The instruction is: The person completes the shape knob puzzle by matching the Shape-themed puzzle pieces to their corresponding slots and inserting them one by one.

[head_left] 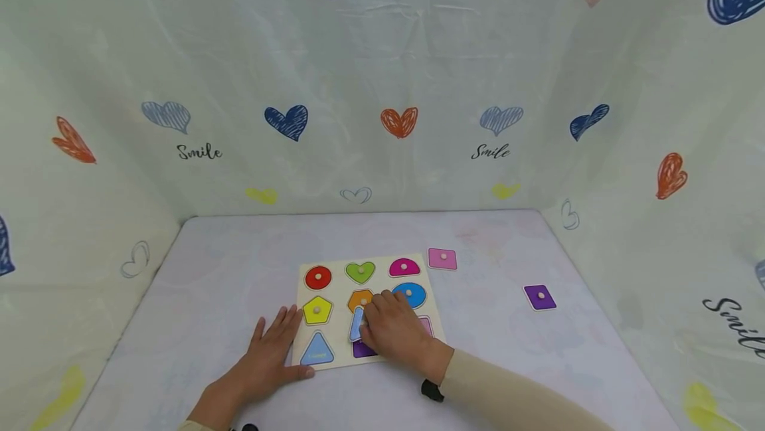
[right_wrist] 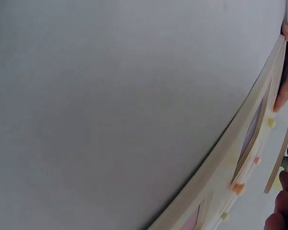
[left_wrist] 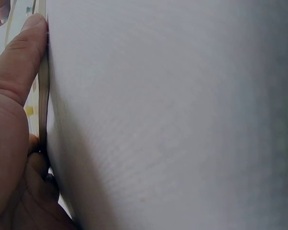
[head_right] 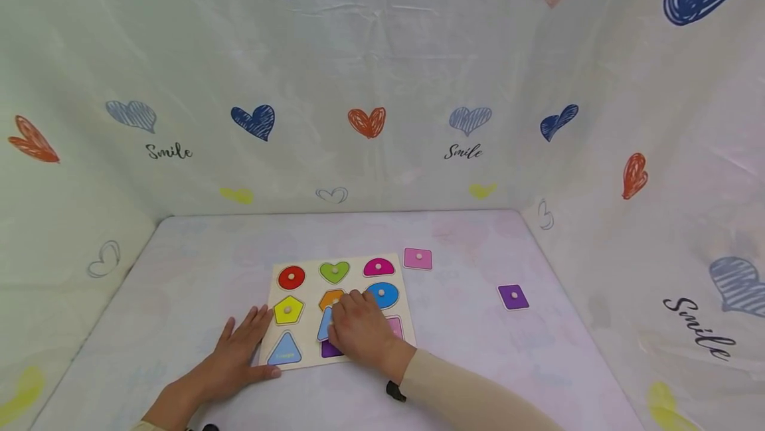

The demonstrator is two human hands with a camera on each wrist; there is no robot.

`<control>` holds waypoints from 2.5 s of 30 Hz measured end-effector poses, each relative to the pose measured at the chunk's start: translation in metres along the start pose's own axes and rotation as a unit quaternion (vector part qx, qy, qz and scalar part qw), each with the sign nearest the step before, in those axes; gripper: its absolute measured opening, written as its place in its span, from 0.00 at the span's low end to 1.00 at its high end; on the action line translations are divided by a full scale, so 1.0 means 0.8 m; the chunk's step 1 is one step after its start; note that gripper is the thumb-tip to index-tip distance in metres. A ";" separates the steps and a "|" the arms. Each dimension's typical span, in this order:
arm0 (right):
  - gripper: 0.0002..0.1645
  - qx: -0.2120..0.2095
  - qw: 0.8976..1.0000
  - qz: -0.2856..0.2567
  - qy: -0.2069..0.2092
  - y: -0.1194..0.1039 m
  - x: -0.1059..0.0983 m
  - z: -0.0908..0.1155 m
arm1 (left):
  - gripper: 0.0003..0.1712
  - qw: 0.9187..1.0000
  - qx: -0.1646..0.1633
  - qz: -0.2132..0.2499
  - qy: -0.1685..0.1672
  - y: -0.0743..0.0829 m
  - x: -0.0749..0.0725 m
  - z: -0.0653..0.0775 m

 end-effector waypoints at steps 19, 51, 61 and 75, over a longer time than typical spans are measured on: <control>0.17 -0.014 1.000 0.008 -0.009 -0.038 0.012 -0.016 | 0.72 1.000 0.011 -0.008 -0.006 -0.001 0.000 -0.003; 0.22 -0.023 0.996 0.021 -0.080 -0.094 0.023 -0.048 | 0.75 1.000 0.006 -0.002 -0.012 -0.002 0.000 -0.003; 0.25 -0.034 0.991 0.023 -0.125 -0.102 0.026 -0.051 | 0.74 1.000 0.013 0.003 -0.008 -0.003 0.002 -0.005; 0.26 -0.043 0.992 0.034 -0.117 -0.106 0.029 -0.048 | 0.73 1.000 0.019 -0.005 -0.003 -0.001 0.001 -0.003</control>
Point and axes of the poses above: each hand's wrist, its own z-axis away from the middle knuckle, its own x-axis out of the palm, y = z × x, the point moved 6 cm from there along -z, towards the middle knuckle, and after that the axes turned 1 degree about -z, right-handed, at the moved point
